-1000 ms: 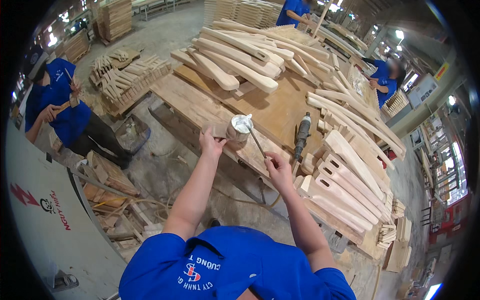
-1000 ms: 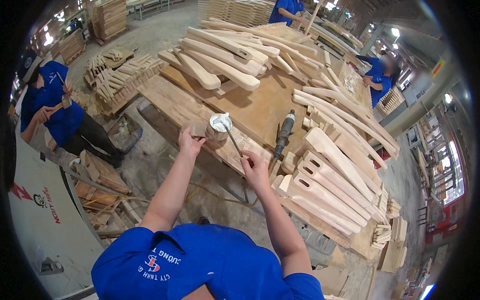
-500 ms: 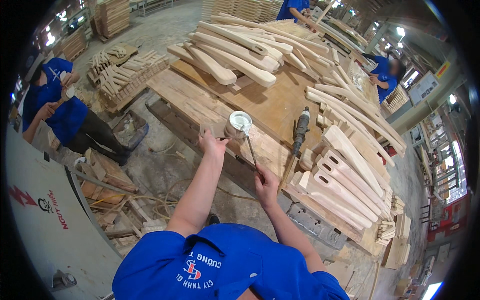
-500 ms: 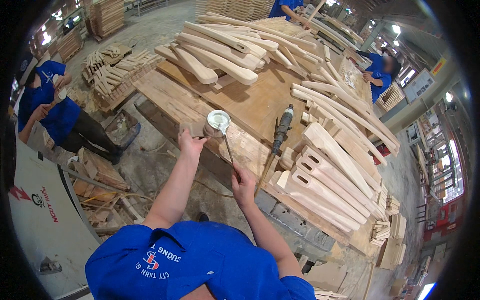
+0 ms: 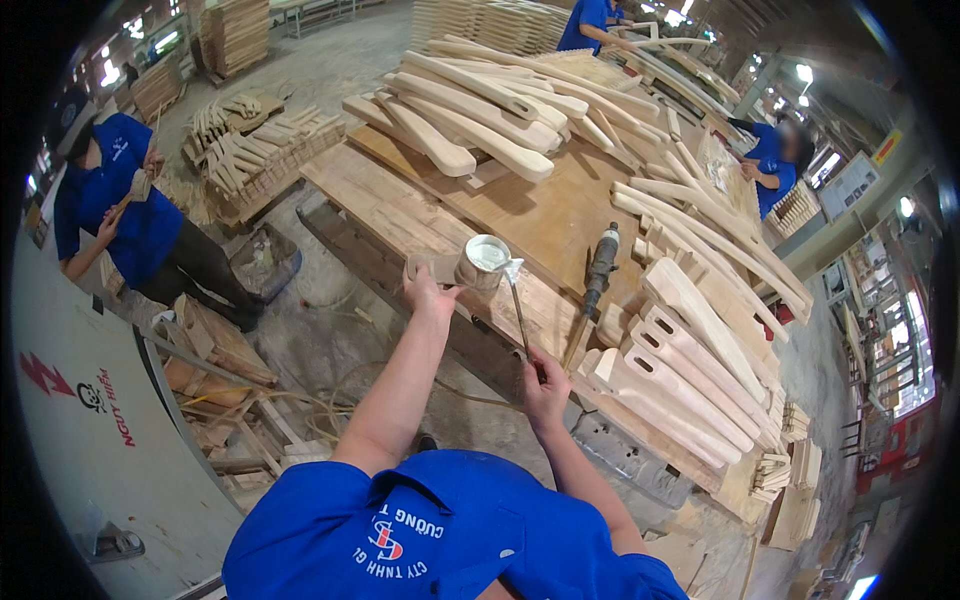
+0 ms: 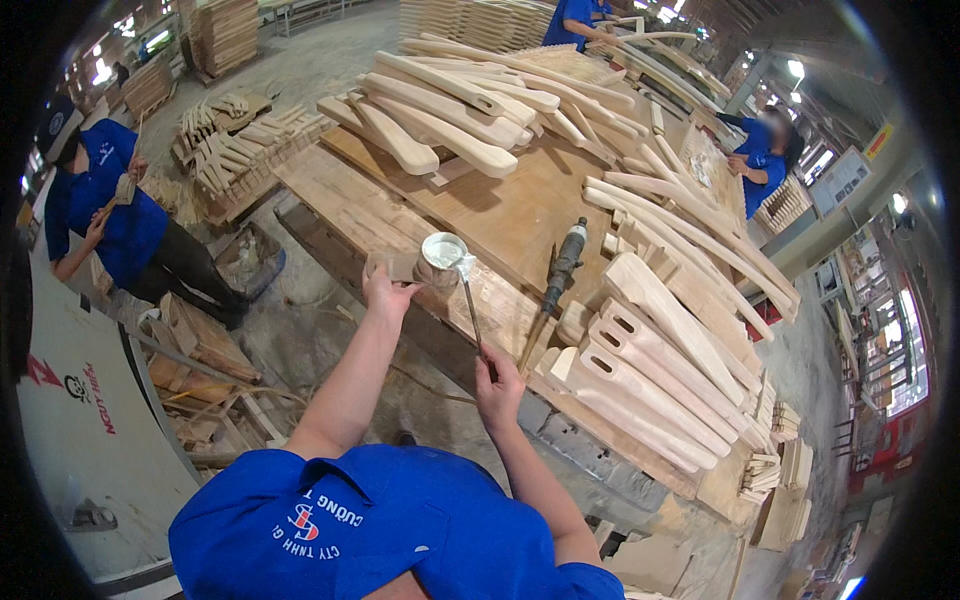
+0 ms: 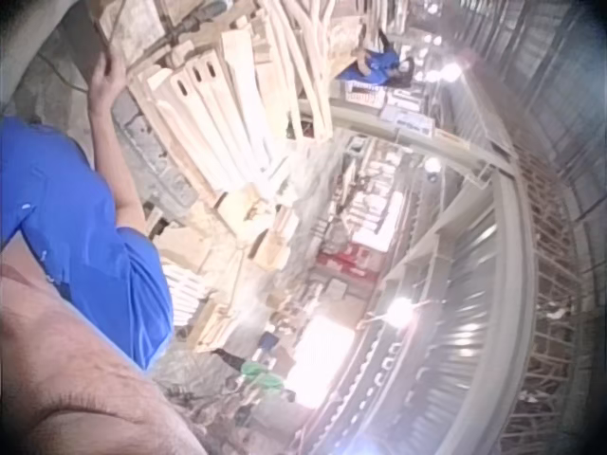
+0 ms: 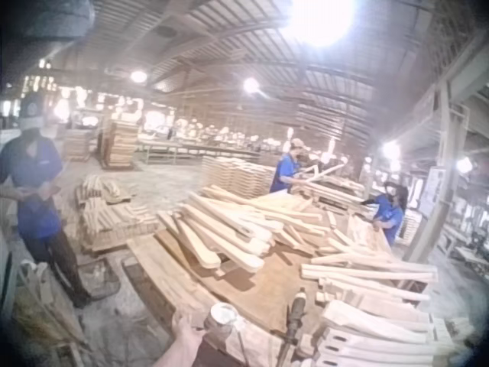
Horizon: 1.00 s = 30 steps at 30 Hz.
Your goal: The person pours a white substance from a bottle into a cup, then uses a pneumatic drill to mix it. They later use a stick to stir the mixture and place the cup on a workbench.
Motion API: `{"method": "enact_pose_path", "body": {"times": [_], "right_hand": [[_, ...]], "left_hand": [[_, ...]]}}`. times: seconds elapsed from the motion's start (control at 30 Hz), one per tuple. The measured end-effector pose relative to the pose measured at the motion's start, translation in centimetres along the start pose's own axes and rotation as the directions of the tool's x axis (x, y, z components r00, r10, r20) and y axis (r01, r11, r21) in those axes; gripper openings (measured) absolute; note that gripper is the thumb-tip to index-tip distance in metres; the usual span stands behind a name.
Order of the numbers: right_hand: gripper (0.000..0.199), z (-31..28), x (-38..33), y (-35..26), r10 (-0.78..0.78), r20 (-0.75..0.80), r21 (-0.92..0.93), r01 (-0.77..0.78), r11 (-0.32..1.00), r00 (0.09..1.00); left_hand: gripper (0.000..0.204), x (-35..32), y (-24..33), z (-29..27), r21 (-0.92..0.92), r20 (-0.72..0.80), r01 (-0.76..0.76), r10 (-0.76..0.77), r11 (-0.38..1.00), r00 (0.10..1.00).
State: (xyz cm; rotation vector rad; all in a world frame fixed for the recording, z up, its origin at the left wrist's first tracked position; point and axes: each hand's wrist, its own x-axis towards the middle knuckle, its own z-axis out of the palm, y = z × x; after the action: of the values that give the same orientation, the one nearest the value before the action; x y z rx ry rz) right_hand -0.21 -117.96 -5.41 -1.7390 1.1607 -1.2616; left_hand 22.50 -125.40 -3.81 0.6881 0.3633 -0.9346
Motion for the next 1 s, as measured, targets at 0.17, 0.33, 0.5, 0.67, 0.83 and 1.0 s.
{"method": "enact_pose_path", "body": {"times": [0.17,0.33,0.5,0.67,0.83,1.0], "right_hand": [[0.023,-0.9,1.5,-0.9,0.102,0.049,-0.041,-0.1,0.994,0.994],[0.024,-0.2,2.8,0.0,0.023,0.053,-0.092,-0.018,0.996,0.998],[0.023,-0.3,1.6,-0.1,0.009,0.065,-0.114,-0.002,0.993,0.998],[0.023,-0.8,1.3,-0.2,0.062,0.03,-0.079,-0.059,0.995,0.998],[0.023,-0.8,2.4,-2.0,0.061,0.067,-0.022,-0.059,0.998,0.996],[0.021,-0.1,2.9,-3.1,0.306,0.188,0.179,-0.339,0.924,0.933]], "left_hand": [[0.048,0.2,0.4,-0.5,0.048,0.044,-0.002,0.0,0.999,0.999],[0.048,0.1,0.2,-0.4,0.073,0.055,-0.001,-0.003,0.997,0.998],[0.048,0.5,0.8,-0.7,0.038,0.081,0.007,-0.01,0.999,0.997],[0.048,-0.2,0.3,-0.1,0.088,0.044,0.002,-0.006,0.996,0.999],[0.047,-0.8,0.9,-0.2,0.143,0.092,0.003,-0.016,0.99,0.996],[0.047,-1.6,0.8,-0.4,0.198,0.107,-0.016,-0.005,0.98,0.994]]}}
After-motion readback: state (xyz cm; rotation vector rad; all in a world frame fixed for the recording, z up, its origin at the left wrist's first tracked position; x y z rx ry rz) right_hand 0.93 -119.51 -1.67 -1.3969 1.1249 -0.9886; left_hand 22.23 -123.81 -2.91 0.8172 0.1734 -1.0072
